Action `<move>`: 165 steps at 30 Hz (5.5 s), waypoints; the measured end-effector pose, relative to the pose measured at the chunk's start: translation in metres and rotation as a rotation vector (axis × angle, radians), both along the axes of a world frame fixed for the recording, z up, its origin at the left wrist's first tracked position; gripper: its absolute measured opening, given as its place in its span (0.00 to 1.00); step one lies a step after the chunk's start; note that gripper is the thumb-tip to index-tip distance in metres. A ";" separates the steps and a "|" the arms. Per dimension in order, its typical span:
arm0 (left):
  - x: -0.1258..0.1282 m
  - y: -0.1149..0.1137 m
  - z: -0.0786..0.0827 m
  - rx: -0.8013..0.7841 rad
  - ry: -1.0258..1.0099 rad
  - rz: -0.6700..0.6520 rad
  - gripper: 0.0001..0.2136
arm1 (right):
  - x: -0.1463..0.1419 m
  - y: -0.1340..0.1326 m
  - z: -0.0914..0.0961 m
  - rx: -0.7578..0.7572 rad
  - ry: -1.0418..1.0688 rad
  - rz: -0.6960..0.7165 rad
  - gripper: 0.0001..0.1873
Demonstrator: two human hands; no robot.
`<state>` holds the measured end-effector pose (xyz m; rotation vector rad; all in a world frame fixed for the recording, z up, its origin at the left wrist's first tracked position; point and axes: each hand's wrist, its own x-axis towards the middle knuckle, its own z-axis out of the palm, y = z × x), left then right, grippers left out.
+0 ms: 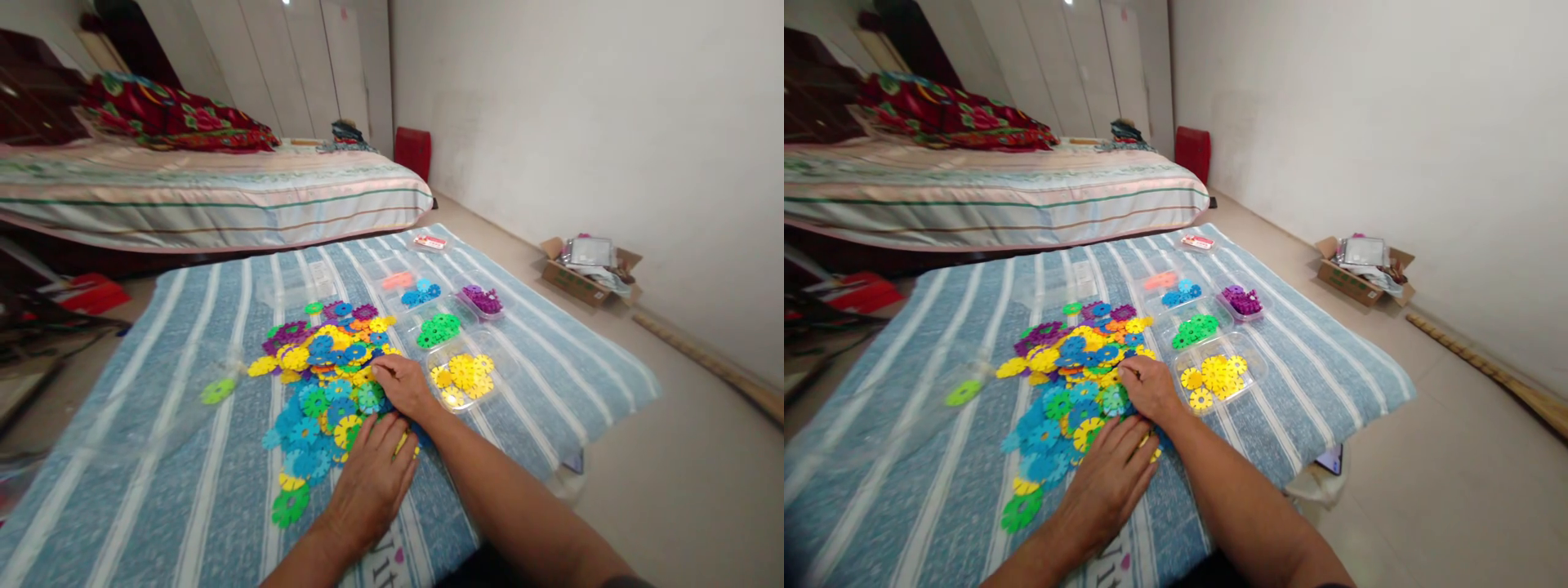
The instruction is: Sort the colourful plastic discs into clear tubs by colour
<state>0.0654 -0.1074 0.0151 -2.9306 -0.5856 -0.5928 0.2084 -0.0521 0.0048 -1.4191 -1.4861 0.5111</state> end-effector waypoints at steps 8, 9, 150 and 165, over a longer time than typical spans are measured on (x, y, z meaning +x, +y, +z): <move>-0.005 0.011 -0.001 0.054 0.004 0.089 0.11 | -0.001 0.000 -0.004 -0.002 0.052 -0.004 0.10; -0.007 0.013 -0.001 0.064 0.002 0.101 0.11 | -0.001 0.000 -0.004 -0.002 0.056 -0.005 0.11; -0.089 0.088 -0.032 -0.276 -0.512 0.559 0.12 | -0.036 -0.043 0.003 0.217 -0.717 -0.065 0.10; -0.090 0.089 -0.031 -0.160 -0.496 0.551 0.12 | 0.010 -0.017 0.038 0.120 -0.530 0.030 0.13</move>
